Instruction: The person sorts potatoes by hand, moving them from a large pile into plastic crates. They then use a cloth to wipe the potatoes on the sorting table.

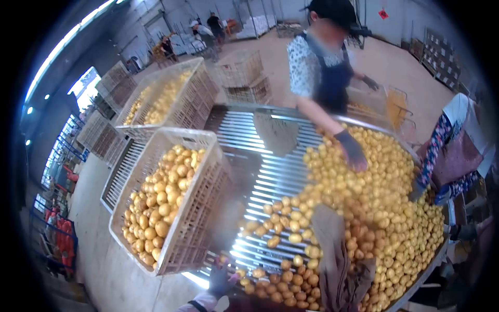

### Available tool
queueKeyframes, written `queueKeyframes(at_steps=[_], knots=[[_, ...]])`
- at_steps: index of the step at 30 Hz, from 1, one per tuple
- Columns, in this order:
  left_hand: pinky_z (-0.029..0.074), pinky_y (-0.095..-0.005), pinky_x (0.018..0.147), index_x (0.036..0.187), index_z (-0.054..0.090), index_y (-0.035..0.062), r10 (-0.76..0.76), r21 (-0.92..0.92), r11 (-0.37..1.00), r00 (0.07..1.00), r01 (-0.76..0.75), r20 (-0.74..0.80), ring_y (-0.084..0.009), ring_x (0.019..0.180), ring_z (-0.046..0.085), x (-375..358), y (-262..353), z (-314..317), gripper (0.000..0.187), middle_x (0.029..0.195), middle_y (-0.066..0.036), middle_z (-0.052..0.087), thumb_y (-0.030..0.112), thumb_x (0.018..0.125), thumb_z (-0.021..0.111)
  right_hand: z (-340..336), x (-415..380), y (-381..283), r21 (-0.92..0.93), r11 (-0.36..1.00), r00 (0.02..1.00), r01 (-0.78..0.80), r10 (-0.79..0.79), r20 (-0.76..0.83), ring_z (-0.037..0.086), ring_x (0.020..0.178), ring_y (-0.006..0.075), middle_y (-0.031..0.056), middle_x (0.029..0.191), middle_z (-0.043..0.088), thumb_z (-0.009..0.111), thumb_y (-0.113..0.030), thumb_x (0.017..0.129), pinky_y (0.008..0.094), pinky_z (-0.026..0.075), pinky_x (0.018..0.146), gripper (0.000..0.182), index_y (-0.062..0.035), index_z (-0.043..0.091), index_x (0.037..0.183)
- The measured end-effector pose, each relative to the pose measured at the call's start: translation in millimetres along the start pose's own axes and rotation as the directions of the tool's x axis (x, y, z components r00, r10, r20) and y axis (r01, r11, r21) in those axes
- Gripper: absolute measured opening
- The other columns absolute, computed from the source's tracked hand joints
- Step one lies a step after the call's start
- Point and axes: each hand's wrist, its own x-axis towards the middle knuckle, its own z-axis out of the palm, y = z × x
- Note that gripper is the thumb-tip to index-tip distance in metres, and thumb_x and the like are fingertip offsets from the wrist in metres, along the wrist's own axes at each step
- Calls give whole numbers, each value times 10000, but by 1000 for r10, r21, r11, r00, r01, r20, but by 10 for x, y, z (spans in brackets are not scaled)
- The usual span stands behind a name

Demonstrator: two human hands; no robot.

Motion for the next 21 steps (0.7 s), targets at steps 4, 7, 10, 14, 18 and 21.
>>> queueKeyframes(at_steps=[4, 7, 10, 14, 18, 21], knots=[[487, -483, 900, 1401, 471, 82, 275, -100, 961, 928, -257, 251, -378, 1071, 574, 189, 658, 576, 657, 1184, -203, 579, 356, 852, 708, -45, -217, 55, -78, 996, 987, -36, 47, 155, 533, 1231, 423, 252, 1292, 592, 413, -300, 1020, 461, 424, 1013, 452, 4, 547, 1326], [462, -515, 935, 1441, 432, 53, 302, -310, 930, 894, -200, 330, -434, 1085, 549, 336, 1216, 1236, 765, 1225, -224, 563, 391, 820, 727, -127, -82, 160, 39, 957, 941, -289, 276, 193, 528, 1248, 419, 252, 1315, 584, 421, -312, 1021, 453, 431, 1013, 462, 4, 537, 1337], [422, -541, 988, 1457, 417, 53, 482, -296, 868, 816, -398, 318, -462, 1132, 528, 676, 1831, 1033, 808, 1268, -231, 546, 421, 814, 739, -206, 185, 87, 497, 812, 882, -305, 437, -173, 597, 1133, 401, 252, 1277, 602, 530, -244, 969, 448, 482, 920, 456, 18, 513, 1343], [371, -557, 1051, 1453, 442, 61, 569, -388, 775, 818, -500, 82, -419, 1258, 501, 684, 2155, 1098, 786, 1363, -223, 538, 485, 842, 697, -779, 392, -895, 314, 904, 813, 292, -61, -579, 581, 1138, 401, 236, 1263, 590, 624, -203, 903, 455, 479, 931, 489, 3, 516, 1334], [363, -552, 1058, 1453, 442, 66, 445, -476, 816, 881, -327, 159, -409, 1266, 493, 453, 1605, 805, 763, 1372, -215, 531, 483, 856, 671, -1303, 533, -1773, 397, 410, 562, 821, -703, -436, 515, 1235, 424, 201, 1314, 543, 732, -201, 823, 479, 440, 1032, 577, -37, 520, 1334], [357, -549, 1063, 1453, 442, 70, 243, -363, 918, 949, -159, 200, -402, 1272, 486, 347, 908, 333, 747, 1379, -209, 526, 482, 866, 651, -1235, 708, -1768, 466, 574, 729, 673, -621, -288, 501, 1244, 419, 186, 1315, 544, 739, -243, 832, 487, 427, 1046, 500, -47, 567, 1259]])
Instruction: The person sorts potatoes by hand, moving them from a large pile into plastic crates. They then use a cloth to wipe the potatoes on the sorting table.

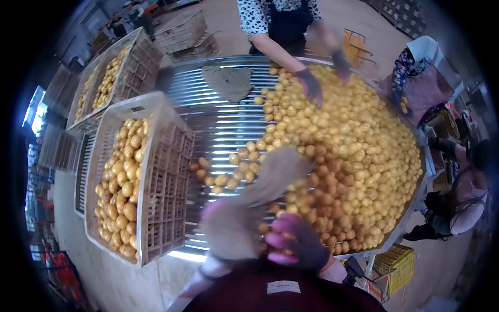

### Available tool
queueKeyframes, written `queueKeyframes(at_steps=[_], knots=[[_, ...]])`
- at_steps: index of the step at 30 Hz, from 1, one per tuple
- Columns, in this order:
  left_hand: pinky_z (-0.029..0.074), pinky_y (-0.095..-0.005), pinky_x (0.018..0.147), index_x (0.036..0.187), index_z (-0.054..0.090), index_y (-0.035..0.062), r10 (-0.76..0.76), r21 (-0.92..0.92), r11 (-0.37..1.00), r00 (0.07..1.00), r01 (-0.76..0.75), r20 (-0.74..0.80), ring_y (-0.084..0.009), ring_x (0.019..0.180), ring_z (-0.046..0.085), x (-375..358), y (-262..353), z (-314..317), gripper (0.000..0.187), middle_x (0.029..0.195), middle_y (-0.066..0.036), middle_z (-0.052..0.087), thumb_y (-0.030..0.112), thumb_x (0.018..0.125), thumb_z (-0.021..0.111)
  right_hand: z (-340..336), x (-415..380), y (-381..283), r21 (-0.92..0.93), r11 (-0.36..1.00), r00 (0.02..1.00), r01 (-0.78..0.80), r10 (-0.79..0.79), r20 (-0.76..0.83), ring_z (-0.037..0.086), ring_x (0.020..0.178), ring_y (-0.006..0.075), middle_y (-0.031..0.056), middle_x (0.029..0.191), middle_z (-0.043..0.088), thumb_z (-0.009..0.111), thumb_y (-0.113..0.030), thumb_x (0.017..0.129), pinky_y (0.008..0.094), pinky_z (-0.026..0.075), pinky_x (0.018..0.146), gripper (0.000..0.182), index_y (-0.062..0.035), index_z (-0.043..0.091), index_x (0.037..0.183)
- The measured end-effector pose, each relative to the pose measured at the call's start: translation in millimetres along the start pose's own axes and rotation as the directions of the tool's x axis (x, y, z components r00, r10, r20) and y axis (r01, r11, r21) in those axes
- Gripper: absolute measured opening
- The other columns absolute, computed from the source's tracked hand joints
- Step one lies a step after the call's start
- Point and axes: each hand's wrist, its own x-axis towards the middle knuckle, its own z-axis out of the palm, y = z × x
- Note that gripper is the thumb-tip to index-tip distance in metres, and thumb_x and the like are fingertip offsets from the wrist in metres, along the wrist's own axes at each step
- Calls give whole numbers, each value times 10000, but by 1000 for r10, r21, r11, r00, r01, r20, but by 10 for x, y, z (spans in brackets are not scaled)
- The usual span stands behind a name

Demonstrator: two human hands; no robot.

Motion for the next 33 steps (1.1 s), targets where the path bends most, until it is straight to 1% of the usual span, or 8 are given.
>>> queueKeyframes(at_steps=[2, 5, 8, 11, 17, 23, 28, 33], knots=[[353, -546, 1067, 1453, 442, 73, -51, 133, 989, 995, 62, -88, -397, 1276, 482, -130, -183, -439, 735, 1384, -205, 522, 481, 873, 639, 74, -221, 358, -152, 951, 955, -269, 244, -165, 469, 1291, 414, 197, 1361, 512, 713, -272, 847, 497, 385, 1085, 547, -54, 538, 1317], [347, -543, 1072, 1452, 442, 76, 0, 368, 928, 984, 66, -177, -390, 1282, 475, 44, -300, -843, 719, 1391, -198, 517, 479, 884, 619, 177, -784, 1061, -389, 620, 716, -681, 456, -528, 440, 1327, 418, 211, 1415, 480, 638, -328, 891, 514, 323, 1131, 596, -52, 504, 1402], [341, -539, 1078, 1452, 442, 80, 47, 512, 858, 989, 32, -139, -382, 1288, 469, 475, -500, -779, 703, 1398, -192, 512, 478, 894, 600, 224, -1334, 1499, -494, 423, 650, -760, 491, -580, 434, 1336, 421, 217, 1435, 471, 603, -345, 910, 514, 316, 1137, 603, -62, 496, 1432], [335, -535, 1083, 1452, 442, 84, 46, 577, 817, 998, -15, -40, -375, 1293, 463, 855, -704, -550, 688, 1405, -186, 506, 476, 905, 581, 250, -1382, 1576, -387, 416, 568, -823, 571, -593, 435, 1343, 421, 227, 1448, 467, 614, -337, 895, 516, 324, 1134, 591, -71, 520, 1414], [323, -528, 1094, 1452, 442, 91, 84, 574, 803, 984, -159, 154, -360, 1305, 450, 1717, -906, -147, 658, 1419, -173, 496, 473, 926, 542, 215, -1334, 1609, -341, 408, 531, -847, 632, -564, 437, 1335, 436, 243, 1439, 463, 649, -354, 846, 529, 328, 1131, 622, -69, 542, 1388], [311, -521, 1105, 1451, 442, 99, 157, 459, 819, 904, -344, 398, -345, 1317, 437, 2130, -623, 950, 630, 1433, -161, 485, 470, 946, 503, 103, -1220, 1567, -266, 448, 517, -854, 666, -538, 449, 1283, 439, 217, 1334, 508, 678, -374, 804, 543, 339, 1108, 594, -86, 586, 1315], [301, -515, 1114, 1451, 442, 105, 265, 452, 785, 888, -425, 375, -333, 1327, 426, 2526, -213, 1906, 608, 1445, -150, 477, 467, 964, 471, 207, -1384, 1619, -274, 459, 528, -845, 641, -557, 448, 1311, 449, 218, 1379, 506, 704, -381, 818, 547, 333, 1122, 620, -81, 562, 1342], [291, -509, 1123, 1450, 442, 111, 276, 344, 835, 867, -430, 414, -321, 1336, 416, 2382, 17, 1931, 588, 1456, -140, 468, 465, 981, 439, 239, -1493, 1672, -245, 525, 559, -815, 603, -569, 425, 1333, 471, 226, 1385, 505, 718, -371, 839, 540, 331, 1132, 552, -46, 566, 1257]])
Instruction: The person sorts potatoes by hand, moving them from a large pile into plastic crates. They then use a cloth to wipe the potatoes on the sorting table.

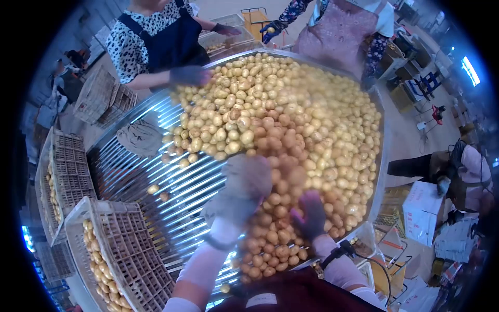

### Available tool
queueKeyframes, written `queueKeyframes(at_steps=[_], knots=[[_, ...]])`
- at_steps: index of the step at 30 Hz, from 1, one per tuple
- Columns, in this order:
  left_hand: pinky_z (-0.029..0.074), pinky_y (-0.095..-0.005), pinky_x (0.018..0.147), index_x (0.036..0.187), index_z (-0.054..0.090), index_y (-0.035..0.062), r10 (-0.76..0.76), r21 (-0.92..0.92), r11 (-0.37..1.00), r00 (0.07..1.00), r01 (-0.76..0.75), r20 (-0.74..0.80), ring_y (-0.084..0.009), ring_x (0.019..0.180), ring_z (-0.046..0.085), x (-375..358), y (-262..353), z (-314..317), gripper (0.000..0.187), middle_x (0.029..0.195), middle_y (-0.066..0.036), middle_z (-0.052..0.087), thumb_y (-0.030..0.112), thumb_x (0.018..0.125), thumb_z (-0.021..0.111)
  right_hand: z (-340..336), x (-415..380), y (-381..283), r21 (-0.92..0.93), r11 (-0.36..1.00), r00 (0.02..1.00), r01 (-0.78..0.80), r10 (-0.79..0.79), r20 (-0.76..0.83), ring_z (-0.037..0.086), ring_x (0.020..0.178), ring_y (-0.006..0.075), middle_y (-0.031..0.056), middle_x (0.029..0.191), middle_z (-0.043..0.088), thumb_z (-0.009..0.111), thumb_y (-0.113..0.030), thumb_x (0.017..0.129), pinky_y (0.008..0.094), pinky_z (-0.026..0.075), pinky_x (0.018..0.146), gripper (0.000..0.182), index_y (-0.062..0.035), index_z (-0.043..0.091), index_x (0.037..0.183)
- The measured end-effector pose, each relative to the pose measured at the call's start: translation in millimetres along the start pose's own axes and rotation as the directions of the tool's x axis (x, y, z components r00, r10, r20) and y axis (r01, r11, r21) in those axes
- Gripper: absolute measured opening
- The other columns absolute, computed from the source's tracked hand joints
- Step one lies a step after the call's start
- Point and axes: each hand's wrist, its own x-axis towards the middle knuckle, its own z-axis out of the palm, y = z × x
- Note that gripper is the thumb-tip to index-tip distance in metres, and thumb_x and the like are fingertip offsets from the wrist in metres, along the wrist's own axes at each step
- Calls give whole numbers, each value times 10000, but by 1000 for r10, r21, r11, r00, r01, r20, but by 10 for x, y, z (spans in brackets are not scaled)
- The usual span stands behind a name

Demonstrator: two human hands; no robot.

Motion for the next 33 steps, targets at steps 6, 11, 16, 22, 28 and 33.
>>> queueKeyframes(at_steps=[6, 11, 16, 22, 28, 33], knots=[[279, -502, 1133, 1450, 442, 119, -65, -156, 985, 998, 68, 21, -306, 1348, 403, -1374, -157, -811, 566, 1471, -128, 457, 462, 1002, 400, -64, -33, -69, 138, 990, 983, -26, 50, -178, 523, 1163, 444, 235, 1240, 550, 759, -310, 806, 503, 411, 1026, 460, -38, 566, 1124], [269, -496, 1142, 1450, 442, 125, -62, 131, 990, 996, 53, 67, -294, 1358, 392, -2083, -182, -867, 550, 1482, -117, 449, 459, 1020, 368, -21, 54, -106, 292, 953, 925, -80, 180, -335, 550, 1076, 399, 201, 1167, 566, 787, -222, 771, 461, 456, 936, 428, -49, 558, 1088], [259, -490, 1151, 1449, 442, 131, -19, 245, 969, 997, 0, 77, -281, 1368, 381, -1789, 65, -402, 536, 1494, -107, 440, 457, 1037, 336, -114, 335, -201, 70, 997, 933, -24, 47, -357, 529, 1175, 399, 202, 1256, 548, 748, -176, 807, 474, 436, 1008, 497, -57, 557, 1250], [247, -483, 1162, 1449, 441, 138, 141, 1000, 5, 990, -16, 15, -267, 1379, 369, -693, 837, 155, 522, 1508, -94, 429, 453, 1058, 297, -277, 1035, -70, -49, 999, 997, 3, -7, -78, 591, 1139, 385, 182, 1283, 593, 707, -254, 890, 447, 484, 981, 447, -135, 613, 1310], [350, -417, 1108, 1388, 494, 90, 153, 295, 944, 988, -145, -3, -256, 1309, 460, -130, 982, 184, 469, 1419, -119, 510, 342, 1005, 393, -296, 1637, 487, 1, 996, 976, -85, 84, -201, 663, 998, 321, 125, 1101, 679, 715, -234, 873, 402, 539, 871, 331, -113, 669, 1178], [395, -383, 1084, 1352, 537, 56, 292, -49, 956, 916, -290, 275, -279, 1297, 493, -990, 615, -404, 456, 1368, -145, 550, 232, 933, 496, -635, 2049, 192, 313, 911, 923, -269, 336, -187, 646, 1012, 309, 113, 1134, 652, 749, -109, 788, 396, 519, 913, 367, -108, 673, 1147]])
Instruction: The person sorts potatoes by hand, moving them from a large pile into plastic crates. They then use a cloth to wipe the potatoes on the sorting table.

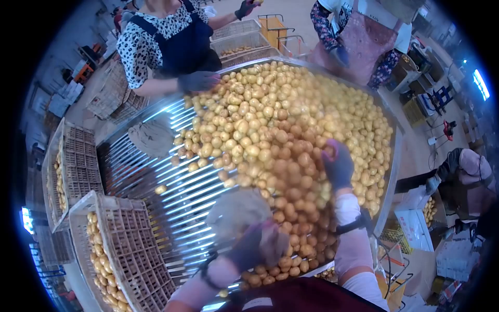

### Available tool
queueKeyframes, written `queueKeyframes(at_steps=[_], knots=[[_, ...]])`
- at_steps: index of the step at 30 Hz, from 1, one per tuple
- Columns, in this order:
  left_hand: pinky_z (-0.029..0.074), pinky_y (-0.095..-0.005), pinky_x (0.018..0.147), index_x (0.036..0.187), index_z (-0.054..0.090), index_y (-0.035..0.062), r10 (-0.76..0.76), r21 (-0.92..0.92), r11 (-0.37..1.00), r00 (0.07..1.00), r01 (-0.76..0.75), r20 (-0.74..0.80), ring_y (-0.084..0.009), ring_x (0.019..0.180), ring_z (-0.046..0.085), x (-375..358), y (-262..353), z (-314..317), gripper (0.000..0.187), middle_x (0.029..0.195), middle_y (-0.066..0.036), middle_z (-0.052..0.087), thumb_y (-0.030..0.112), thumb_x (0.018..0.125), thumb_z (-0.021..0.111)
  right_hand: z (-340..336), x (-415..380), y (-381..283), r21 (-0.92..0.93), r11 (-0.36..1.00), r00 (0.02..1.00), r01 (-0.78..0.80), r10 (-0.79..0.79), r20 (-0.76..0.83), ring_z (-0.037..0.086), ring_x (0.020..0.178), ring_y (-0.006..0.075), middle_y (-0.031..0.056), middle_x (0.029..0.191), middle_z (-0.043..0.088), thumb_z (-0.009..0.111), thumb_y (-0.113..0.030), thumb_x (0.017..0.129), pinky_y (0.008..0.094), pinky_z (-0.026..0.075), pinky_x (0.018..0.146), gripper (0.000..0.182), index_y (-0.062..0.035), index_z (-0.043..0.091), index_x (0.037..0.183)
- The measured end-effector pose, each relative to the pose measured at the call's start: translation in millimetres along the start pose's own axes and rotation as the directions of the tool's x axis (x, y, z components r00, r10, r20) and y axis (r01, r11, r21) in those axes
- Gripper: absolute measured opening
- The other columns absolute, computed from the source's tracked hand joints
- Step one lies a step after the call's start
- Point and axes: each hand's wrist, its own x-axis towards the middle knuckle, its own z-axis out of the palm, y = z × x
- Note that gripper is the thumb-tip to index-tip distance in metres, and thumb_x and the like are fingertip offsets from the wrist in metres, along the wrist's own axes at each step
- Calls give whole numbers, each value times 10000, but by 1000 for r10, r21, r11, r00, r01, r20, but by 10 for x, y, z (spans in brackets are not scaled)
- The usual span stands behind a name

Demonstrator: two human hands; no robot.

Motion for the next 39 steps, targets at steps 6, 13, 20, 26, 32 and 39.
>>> queueKeyframes(at_steps=[6, 13, 20, 26, 32, 39], knots=[[501, -406, 942, 1085, 740, 142, 72, -257, 963, 996, -84, -57, -271, 982, 689, -65, -675, -1269, 281, 1057, -94, 725, 230, 819, 756, 930, 397, -455, -227, 686, 720, 692, -681, 136, 648, 979, 285, 96, 1095, 665, 601, -102, 832, 408, 525, 853, 354, -134, 667, 1179], [510, -413, 946, 1341, 582, 88, -454, -471, 852, 770, 228, -449, -326, 1104, 644, 1227, -2111, -485, 453, 1281, -166, 629, 261, 930, 662, 1473, 542, -888, -377, 610, 662, 697, -345, 666, 635, 949, 354, 132, 988, 656, 587, -210, 867, 468, 509, 805, 241, -200, 673, 1092], [454, -371, 1023, 1349, 521, 27, -528, -635, 748, 755, 195, -389, -244, 1186, 567, 1061, -1849, 143, 523, 1269, -137, 594, 165, 880, 709, 949, -234, -635, -332, 806, 753, 490, -200, 626, 632, 1035, 349, 132, 1160, 640, 605, -238, 904, 496, 508, 901, 291, -180, 619, 1189], [447, -277, 983, 1516, 326, -4, -542, -976, 177, 816, -125, -202, -153, 1197, 515, 372, -630, -477, 624, 1358, -90, 497, 115, 971, 607, 231, -902, -532, 532, 768, 781, -356, -68, 621, 592, 927, 186, 69, 1110, 604, 654, -248, 916, 347, 512, 779, 370, -76, 579, 1235], [346, -397, 1140, 1547, 305, 51, -43, -303, 950, 929, -76, -368, -280, 1370, 422, 111, 577, -489, 573, 1498, -168, 401, 278, 1053, 485, -383, -2341, -566, 506, -415, 617, -756, -192, 763, 584, 972, 235, 138, 1288, 558, 495, -453, 997, 323, 539, 672, 460, -98, 540, 1285], [348, -440, 1149, 1491, 413, 66, -18, -631, 773, 991, -69, -130, -323, 1391, 419, 467, 790, 143, 525, 1514, -159, 417, 300, 1031, 507, -1179, -3320, 100, 560, -682, 703, -471, 94, 705, 590, 1075, 329, 156, 1304, 562, 428, -447, 1027, 320, 541, 647, 471, -92, 543, 1314]])
